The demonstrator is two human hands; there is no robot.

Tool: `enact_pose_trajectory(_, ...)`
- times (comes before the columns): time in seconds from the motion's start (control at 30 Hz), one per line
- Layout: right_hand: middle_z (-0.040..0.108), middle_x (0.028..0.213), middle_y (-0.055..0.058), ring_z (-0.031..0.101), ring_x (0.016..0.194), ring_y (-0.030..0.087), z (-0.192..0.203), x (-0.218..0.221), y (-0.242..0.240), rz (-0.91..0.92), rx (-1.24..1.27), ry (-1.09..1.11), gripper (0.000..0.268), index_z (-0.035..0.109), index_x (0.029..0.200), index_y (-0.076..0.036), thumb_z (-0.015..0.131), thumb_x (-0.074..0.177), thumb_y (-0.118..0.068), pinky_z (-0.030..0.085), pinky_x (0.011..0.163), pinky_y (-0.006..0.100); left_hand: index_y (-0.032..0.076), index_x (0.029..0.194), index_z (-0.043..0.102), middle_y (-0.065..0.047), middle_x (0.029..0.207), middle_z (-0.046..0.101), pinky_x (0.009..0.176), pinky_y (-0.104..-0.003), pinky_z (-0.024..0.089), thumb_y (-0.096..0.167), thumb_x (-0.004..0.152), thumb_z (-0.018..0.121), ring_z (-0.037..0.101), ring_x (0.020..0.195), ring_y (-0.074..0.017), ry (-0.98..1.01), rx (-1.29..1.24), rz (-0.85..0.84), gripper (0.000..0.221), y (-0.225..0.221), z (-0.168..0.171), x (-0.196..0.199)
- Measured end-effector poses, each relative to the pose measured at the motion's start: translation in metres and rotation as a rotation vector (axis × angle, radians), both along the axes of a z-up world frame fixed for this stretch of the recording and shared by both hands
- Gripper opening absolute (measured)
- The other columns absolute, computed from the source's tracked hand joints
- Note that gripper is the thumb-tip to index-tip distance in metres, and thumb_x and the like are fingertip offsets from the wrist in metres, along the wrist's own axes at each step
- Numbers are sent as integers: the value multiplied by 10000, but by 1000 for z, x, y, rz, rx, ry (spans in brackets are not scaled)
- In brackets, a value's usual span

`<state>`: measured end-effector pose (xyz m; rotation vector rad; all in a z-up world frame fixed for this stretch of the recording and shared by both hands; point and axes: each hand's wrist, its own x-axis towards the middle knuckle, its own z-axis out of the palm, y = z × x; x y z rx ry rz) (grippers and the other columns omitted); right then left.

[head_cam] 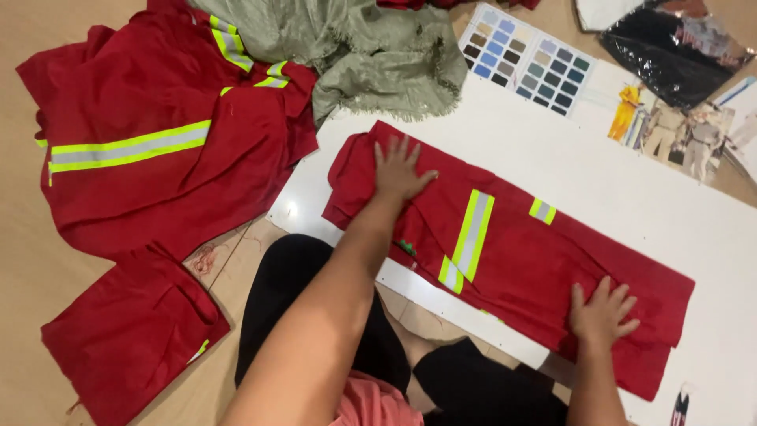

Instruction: Folding red workwear uniforms and placing them into plastic bags for packaging.

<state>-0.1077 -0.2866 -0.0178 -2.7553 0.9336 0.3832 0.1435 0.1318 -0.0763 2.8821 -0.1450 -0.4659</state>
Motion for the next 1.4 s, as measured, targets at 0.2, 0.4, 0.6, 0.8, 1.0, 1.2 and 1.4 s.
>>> enact_pose_trajectory(0.2, 197, 1710, 244, 70, 1568, 428, -33, -2, -19, -14, -85, -11, 832, 353, 1614, -65, 414, 978, -598, 36, 1155, 722, 260, 1642, 206, -104, 1730, 88, 1150, -730, -127, 878, 814, 403, -70, 1579, -332, 22, 1, 46, 1052, 28, -3, 21)
enact_pose_trajectory(0.4, 204, 1724, 231, 121, 1588, 452, -80, -11, -5, 77, -160, -64, 830, 286, 1668, -172, 386, 1019, -680, 143, 1169, 771, 327, 1626, 332, -17, 1736, 198, 1237, -686, -30, 905, 864, 344, 74, 1610, -281, 1, 116, -8, 956, 60, 25, 36)
enact_pose_trajectory(0.6, 194, 1727, 151, 234, 1552, 374, -25, 7, 17, 42, -78, -73, 671, 327, 1641, -194, 395, 1075, -549, 247, 1151, 680, 317, 1635, 296, -61, 1741, 142, 1222, -725, -46, 755, 878, 468, 18, 1599, -344, -40, 217, -19, 892, 73, -10, 68)
enact_pose_trajectory(0.8, 283, 1704, 208, 186, 1582, 423, -18, 20, 47, 224, -154, -135, 744, 397, 1619, -161, 547, 996, -540, 142, 1185, 700, 219, 1572, 454, -111, 1679, 321, 1214, -730, 64, 729, 911, 487, 216, 1560, -380, -220, -82, -428, 835, -78, 38, -26)
enact_pose_trajectory(1.0, 265, 1714, 115, 175, 1598, 313, -43, 6, 19, 287, -65, -30, 856, 319, 1638, -204, 404, 977, -742, 60, 1260, 618, 338, 1629, 288, -16, 1735, 187, 1215, -728, 21, 899, 817, 406, 98, 1599, -338, -25, 43, -774, 993, -114, 23, -76)
enact_pose_trajectory(1.2, 277, 1713, 89, 204, 1595, 269, -38, 3, 4, 290, -43, -68, 896, 323, 1636, -195, 393, 953, -771, 77, 1283, 570, 357, 1634, 250, 10, 1738, 171, 1219, -734, -3, 916, 815, 366, 86, 1602, -321, 0, 109, -785, 999, -115, 27, -76)
enact_pose_trajectory(1.4, 287, 1707, 137, 191, 1585, 364, -45, -44, -79, -34, -171, -84, 636, 347, 1648, -239, 475, 1065, -457, 87, 1225, 677, 399, 1649, 164, 58, 1747, 109, 1222, -719, -36, 896, 841, 298, 48, 1609, -280, 15, 238, -786, 958, -120, 27, -77)
